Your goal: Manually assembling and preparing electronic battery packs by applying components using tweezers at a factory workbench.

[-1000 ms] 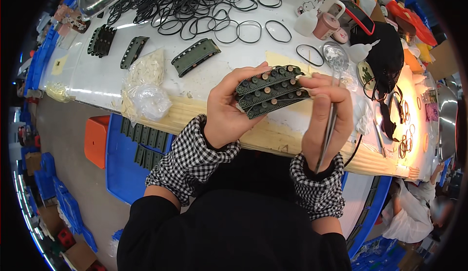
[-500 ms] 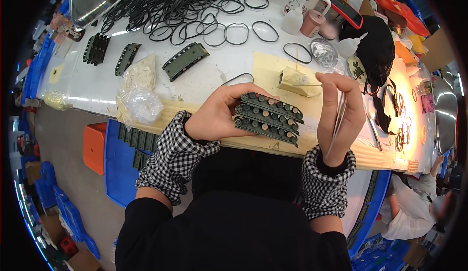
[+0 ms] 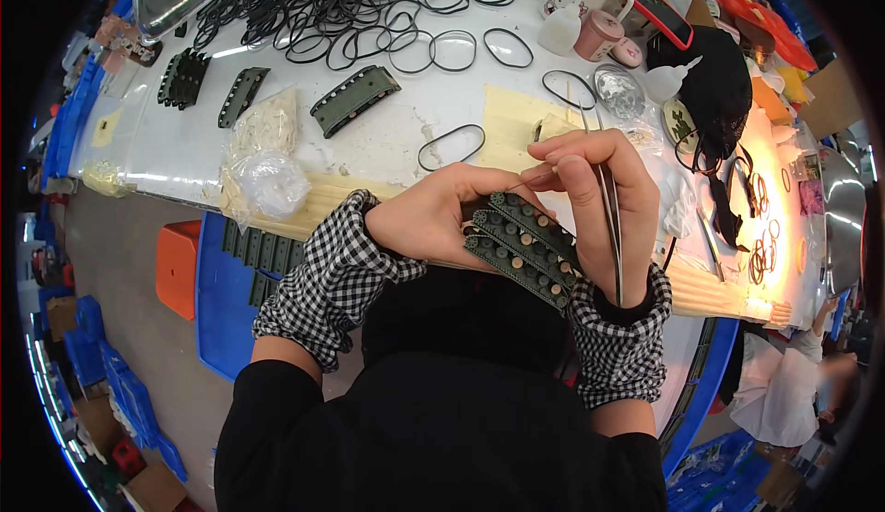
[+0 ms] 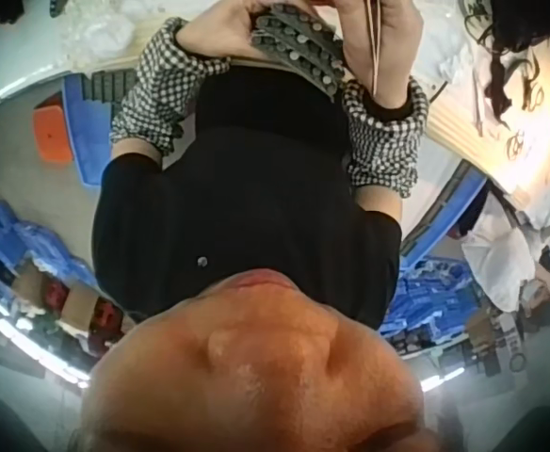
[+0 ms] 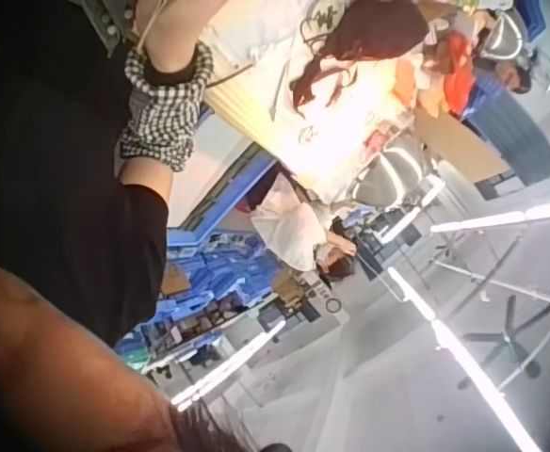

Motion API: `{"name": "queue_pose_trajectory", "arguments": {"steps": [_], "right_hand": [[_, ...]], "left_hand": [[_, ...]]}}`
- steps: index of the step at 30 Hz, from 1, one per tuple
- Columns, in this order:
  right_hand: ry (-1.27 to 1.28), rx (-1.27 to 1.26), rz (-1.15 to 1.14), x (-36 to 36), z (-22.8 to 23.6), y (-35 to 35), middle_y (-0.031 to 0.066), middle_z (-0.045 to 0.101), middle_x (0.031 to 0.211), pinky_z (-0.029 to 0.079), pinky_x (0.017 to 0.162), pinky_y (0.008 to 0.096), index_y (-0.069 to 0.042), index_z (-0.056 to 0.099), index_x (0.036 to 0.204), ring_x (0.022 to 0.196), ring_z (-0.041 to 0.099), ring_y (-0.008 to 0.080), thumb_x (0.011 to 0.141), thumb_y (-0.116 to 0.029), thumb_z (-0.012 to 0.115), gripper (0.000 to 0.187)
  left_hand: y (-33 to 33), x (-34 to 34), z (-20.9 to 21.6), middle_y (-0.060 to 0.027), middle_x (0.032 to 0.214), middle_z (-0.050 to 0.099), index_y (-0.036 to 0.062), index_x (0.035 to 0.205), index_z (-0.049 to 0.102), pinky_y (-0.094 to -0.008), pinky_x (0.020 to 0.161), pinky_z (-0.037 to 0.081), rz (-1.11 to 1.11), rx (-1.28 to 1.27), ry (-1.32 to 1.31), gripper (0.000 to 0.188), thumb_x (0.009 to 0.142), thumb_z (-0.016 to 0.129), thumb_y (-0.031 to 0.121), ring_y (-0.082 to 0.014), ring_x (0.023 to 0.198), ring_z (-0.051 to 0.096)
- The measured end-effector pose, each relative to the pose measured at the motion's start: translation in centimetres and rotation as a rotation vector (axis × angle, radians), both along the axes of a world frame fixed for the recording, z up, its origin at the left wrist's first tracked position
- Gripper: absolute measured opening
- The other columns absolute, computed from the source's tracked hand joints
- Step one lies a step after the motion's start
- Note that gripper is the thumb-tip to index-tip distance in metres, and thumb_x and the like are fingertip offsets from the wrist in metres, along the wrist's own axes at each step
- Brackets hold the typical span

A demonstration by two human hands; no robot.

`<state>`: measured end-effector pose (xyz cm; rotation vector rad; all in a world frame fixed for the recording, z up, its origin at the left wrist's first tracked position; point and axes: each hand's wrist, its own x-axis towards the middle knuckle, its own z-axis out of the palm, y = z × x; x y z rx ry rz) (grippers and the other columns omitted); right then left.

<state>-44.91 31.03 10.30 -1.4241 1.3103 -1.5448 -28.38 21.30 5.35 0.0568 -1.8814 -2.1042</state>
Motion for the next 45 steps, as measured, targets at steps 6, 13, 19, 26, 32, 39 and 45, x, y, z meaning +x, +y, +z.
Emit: {"name": "queue_pose_trajectory", "arguments": {"steps": [6, 13, 19, 26, 32, 39, 45], "right_hand": [[0.038, -0.007, -0.003, 0.1, -0.2, -0.1, 0.0108, 0.066, 0.096, 0.056, 0.075, 0.0257, 0.005, 0.059, 0.100, 0.082, 0.067, 0.0128, 0.098, -0.006, 0.056, 0.011], [-0.061, 0.010, -0.096, 0.1, 0.1, -0.1, 0.0102, 0.066, 0.094, 0.055, 0.074, 0.0248, 0.005, 0.059, 0.099, 0.080, 0.067, 0.0126, 0.097, -0.005, 0.057, 0.010], [0.534, -0.198, -0.570, -3.5, -1.8, -1.2, 0.0086, 0.065, 0.080, 0.047, 0.061, 0.0298, 0.000, 0.061, 0.085, 0.070, 0.061, 0.0160, 0.092, -0.005, 0.063, 0.008], [0.917, -0.236, -0.568, -4.4, -2.0, -1.5, 0.0106, 0.059, 0.074, 0.043, 0.064, 0.0377, -0.002, 0.060, 0.084, 0.072, 0.055, 0.0296, 0.084, -0.004, 0.069, 0.009], [0.996, -0.224, -0.571, -4.3, -1.2, -1.1, 0.0101, 0.056, 0.072, 0.043, 0.063, 0.0380, -0.003, 0.059, 0.083, 0.071, 0.055, 0.0289, 0.082, -0.003, 0.070, 0.011], [0.742, -0.264, -0.575, -3.5, -0.3, -0.1, 0.0106, 0.066, 0.082, 0.046, 0.065, 0.0322, 0.001, 0.063, 0.089, 0.070, 0.061, 0.0232, 0.087, -0.004, 0.067, 0.006], [0.193, -0.049, -0.063, -0.9, 0.3, 0.7, 0.0074, 0.068, 0.082, 0.049, 0.068, 0.0245, 0.001, 0.065, 0.092, 0.073, 0.063, 0.0123, 0.092, -0.007, 0.065, 0.008]], "left_hand": [[-0.1, 0.1, 0.0, -0.0078, 0.110, 0.068, -0.0024, 0.115, 0.060, -0.0284, 0.092, 0.051, 0.008, -0.064, 0.017, 0.047, 0.075, 0.082, 0.008, -0.0126, 0.101, 0.064], [-0.2, 0.0, 0.2, -0.0113, 0.116, 0.067, -0.0034, 0.116, 0.060, -0.0328, 0.100, 0.048, -0.016, 0.004, -0.020, 0.048, 0.073, 0.081, 0.003, -0.0188, 0.111, 0.063], [-0.5, -0.3, 0.0, -0.0144, 0.120, 0.065, -0.0032, 0.115, 0.059, -0.0365, 0.106, 0.046, -0.058, 0.013, -0.008, 0.047, 0.073, 0.080, 0.000, -0.0260, 0.120, 0.059], [-0.5, -0.5, 0.1, -0.0141, 0.119, 0.065, -0.0026, 0.115, 0.059, -0.0367, 0.106, 0.045, -0.065, 0.008, -0.029, 0.048, 0.072, 0.080, -0.002, -0.0257, 0.121, 0.059], [-0.4, -0.7, 0.5, -0.0146, 0.121, 0.065, -0.0023, 0.116, 0.060, -0.0357, 0.105, 0.046, -0.091, 0.075, -0.068, 0.049, 0.072, 0.080, -0.002, -0.0245, 0.119, 0.060], [-0.5, -1.0, 0.4, -0.0139, 0.121, 0.065, -0.0028, 0.117, 0.059, -0.0332, 0.103, 0.047, -0.097, 0.031, -0.056, 0.050, 0.072, 0.080, -0.001, -0.0219, 0.116, 0.061], [-0.4, -0.9, 0.4, -0.0054, 0.109, 0.068, -0.0012, 0.117, 0.059, -0.0267, 0.092, 0.050, -0.077, -0.032, -0.067, 0.049, 0.074, 0.083, 0.007, -0.0100, 0.101, 0.063]]}}
